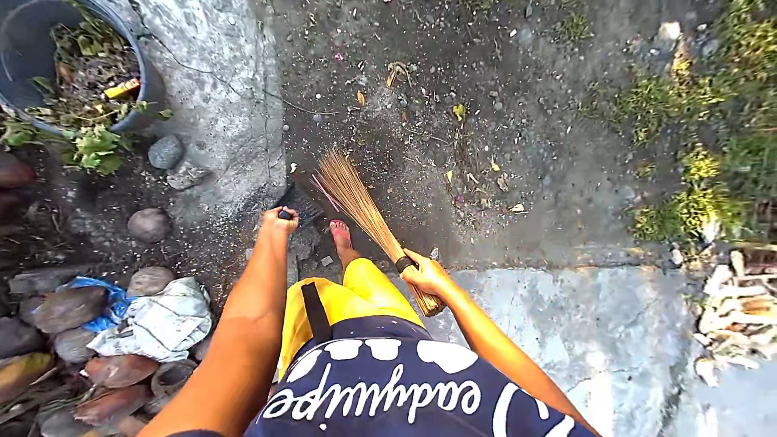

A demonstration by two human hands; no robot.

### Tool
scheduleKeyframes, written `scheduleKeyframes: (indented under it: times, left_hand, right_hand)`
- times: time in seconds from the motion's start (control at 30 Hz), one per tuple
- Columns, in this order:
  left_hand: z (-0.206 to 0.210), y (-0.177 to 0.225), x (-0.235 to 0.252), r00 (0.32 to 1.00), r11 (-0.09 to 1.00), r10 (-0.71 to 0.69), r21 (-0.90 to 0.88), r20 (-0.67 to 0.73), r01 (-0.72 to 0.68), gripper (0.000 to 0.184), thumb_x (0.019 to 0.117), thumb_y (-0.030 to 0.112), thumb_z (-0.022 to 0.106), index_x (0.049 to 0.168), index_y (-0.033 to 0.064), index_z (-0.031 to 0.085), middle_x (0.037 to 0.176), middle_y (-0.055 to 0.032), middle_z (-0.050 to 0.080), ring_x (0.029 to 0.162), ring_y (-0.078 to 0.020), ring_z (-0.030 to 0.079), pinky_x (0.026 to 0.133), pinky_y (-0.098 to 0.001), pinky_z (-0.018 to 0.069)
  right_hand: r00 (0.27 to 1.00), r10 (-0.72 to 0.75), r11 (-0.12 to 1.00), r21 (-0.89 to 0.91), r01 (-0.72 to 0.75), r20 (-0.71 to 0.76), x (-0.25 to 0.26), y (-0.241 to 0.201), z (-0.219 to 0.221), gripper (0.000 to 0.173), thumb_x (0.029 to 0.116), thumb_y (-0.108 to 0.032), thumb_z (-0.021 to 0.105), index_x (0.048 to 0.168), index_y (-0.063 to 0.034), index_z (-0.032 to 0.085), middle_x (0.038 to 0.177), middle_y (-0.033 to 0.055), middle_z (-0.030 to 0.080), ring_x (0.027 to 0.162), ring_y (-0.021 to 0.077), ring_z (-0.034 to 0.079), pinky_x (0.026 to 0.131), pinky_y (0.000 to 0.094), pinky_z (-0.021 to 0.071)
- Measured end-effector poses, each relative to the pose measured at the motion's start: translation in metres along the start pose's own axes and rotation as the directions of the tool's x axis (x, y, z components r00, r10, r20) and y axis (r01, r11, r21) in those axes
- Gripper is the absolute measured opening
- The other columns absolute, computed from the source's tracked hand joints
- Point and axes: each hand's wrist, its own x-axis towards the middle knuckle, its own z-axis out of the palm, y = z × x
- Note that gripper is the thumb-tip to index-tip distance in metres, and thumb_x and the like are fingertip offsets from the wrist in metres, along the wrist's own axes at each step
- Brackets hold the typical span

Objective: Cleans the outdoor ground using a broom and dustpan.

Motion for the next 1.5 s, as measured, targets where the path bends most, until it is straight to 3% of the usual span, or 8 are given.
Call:
scheduleKeyframes:
  times: [0.3, 0.5, 0.67, 0.73, 0.97, 1.17, 1.33, 1.5]
  left_hand:
    - [0.013, -0.065, 0.06, 0.999, 0.999, -0.028, 0.025, -0.035, 0.029, 0.015, 0.1038, 0.022, 0.044, 0.09, 0.0163, 0.044, 0.069, 0.001, 0.046, 0.051, -0.0073, 0.047, 0.048, -0.0186, 0.0444]
    - [0.006, -0.058, 0.062, 0.999, 0.998, -0.046, 0.033, 0.01, 0.046, 0.015, 0.0995, 0.016, 0.046, 0.085, 0.0168, 0.044, 0.062, 0.0021, 0.043, 0.047, -0.0076, 0.045, 0.046, -0.0196, 0.0423]
    - [-0.104, -0.031, 0.019, 0.975, 0.984, -0.143, -0.078, 0.171, 0.158, 0.01, 0.101, 0.02, 0.049, 0.092, 0.0168, 0.048, 0.064, 0.0048, 0.045, 0.045, -0.0025, 0.045, 0.041, -0.0134, 0.0411]
    - [-0.167, -0.027, -0.001, 0.95, 0.966, -0.16, -0.157, 0.267, 0.207, 0.02, 0.1019, 0.025, 0.048, 0.084, 0.0154, 0.051, 0.058, 0.0047, 0.045, 0.043, -0.0038, 0.046, 0.041, -0.0152, 0.0412]
    - [-0.331, -0.019, -0.093, 0.926, 0.805, 0.056, -0.565, 0.373, 0.179, 0.025, 0.1056, 0.029, 0.041, 0.09, 0.0118, 0.052, 0.06, 0.0034, 0.049, 0.041, -0.0023, 0.049, 0.038, -0.0128, 0.043]
    - [-0.498, -0.08, -0.183, 0.901, 0.611, 0.346, -0.792, 0.263, -0.004, 0.029, 0.1076, 0.031, 0.039, 0.088, 0.0138, 0.051, 0.057, 0.0048, 0.046, 0.041, -0.0014, 0.047, 0.038, -0.0125, 0.0413]
    - [-0.631, -0.162, -0.237, 0.887, 0.396, 0.457, -0.876, -0.072, -0.275, 0.019, 0.1073, 0.028, 0.044, 0.094, 0.0151, 0.05, 0.06, 0.0044, 0.044, 0.042, -0.0019, 0.043, 0.039, -0.0134, 0.0394]
    - [-0.723, -0.235, -0.261, 0.824, 0.228, 0.405, -0.829, -0.396, -0.511, 0.009, 0.1054, 0.02, 0.047, 0.097, 0.0168, 0.05, 0.061, 0.0055, 0.045, 0.044, -0.0014, 0.045, 0.04, -0.014, 0.0417]
  right_hand:
    - [0.986, 0.066, 0.976, -0.214, -0.032, 0.154, 0.086, -0.028, 0.027, 0.078, 0.0894, -0.036, 0.073, 0.158, -0.021, 0.04, 0.137, 0.02, 0.063, 0.127, 0.0373, 0.06, 0.107, 0.0608, 0.0458]
    - [0.956, 0.005, 0.943, -0.32, 0.093, 0.292, 0.072, -0.012, 0.022, 0.081, 0.0864, -0.036, 0.076, 0.159, -0.0263, 0.04, 0.142, 0.017, 0.06, 0.131, 0.0367, 0.057, 0.109, 0.0618, 0.0433]
    - [0.956, -0.005, 0.859, -0.487, 0.155, 0.294, 0.038, -0.03, 0.004, 0.082, 0.0859, -0.037, 0.076, 0.159, -0.026, 0.039, 0.136, 0.0188, 0.063, 0.126, 0.0391, 0.06, 0.106, 0.0635, 0.0451]
    - [0.956, -0.091, 0.844, -0.488, 0.223, 0.28, 0.017, -0.034, -0.006, 0.077, 0.0862, -0.036, 0.076, 0.155, -0.0243, 0.045, 0.13, 0.0207, 0.066, 0.119, 0.041, 0.063, 0.102, 0.0653, 0.0482]
    - [0.928, -0.19, 0.653, -0.664, 0.364, 0.321, -0.019, -0.085, -0.015, 0.082, 0.0839, -0.038, 0.078, 0.157, -0.0334, 0.041, 0.131, 0.0162, 0.067, 0.119, 0.0368, 0.065, 0.102, 0.0624, 0.0489]
    - [0.838, -0.264, 0.286, -0.791, 0.541, 0.478, -0.077, -0.152, 0.092, 0.084, 0.0854, -0.038, 0.08, 0.159, -0.0337, 0.038, 0.126, 0.0208, 0.068, 0.11, 0.0397, 0.067, 0.098, 0.0641, 0.0504]
    - [0.666, -0.214, 0.044, -0.674, 0.737, 0.714, -0.121, -0.156, 0.243, 0.084, 0.0849, -0.037, 0.079, 0.159, -0.0263, 0.039, 0.123, 0.0194, 0.069, 0.104, 0.0354, 0.07, 0.094, 0.0603, 0.0542]
    - [0.491, -0.028, -0.122, -0.491, 0.863, 0.87, -0.163, -0.129, 0.388, 0.081, 0.0866, -0.033, 0.078, 0.158, -0.0242, 0.04, 0.131, 0.0174, 0.066, 0.113, 0.0333, 0.068, 0.1, 0.0586, 0.0524]
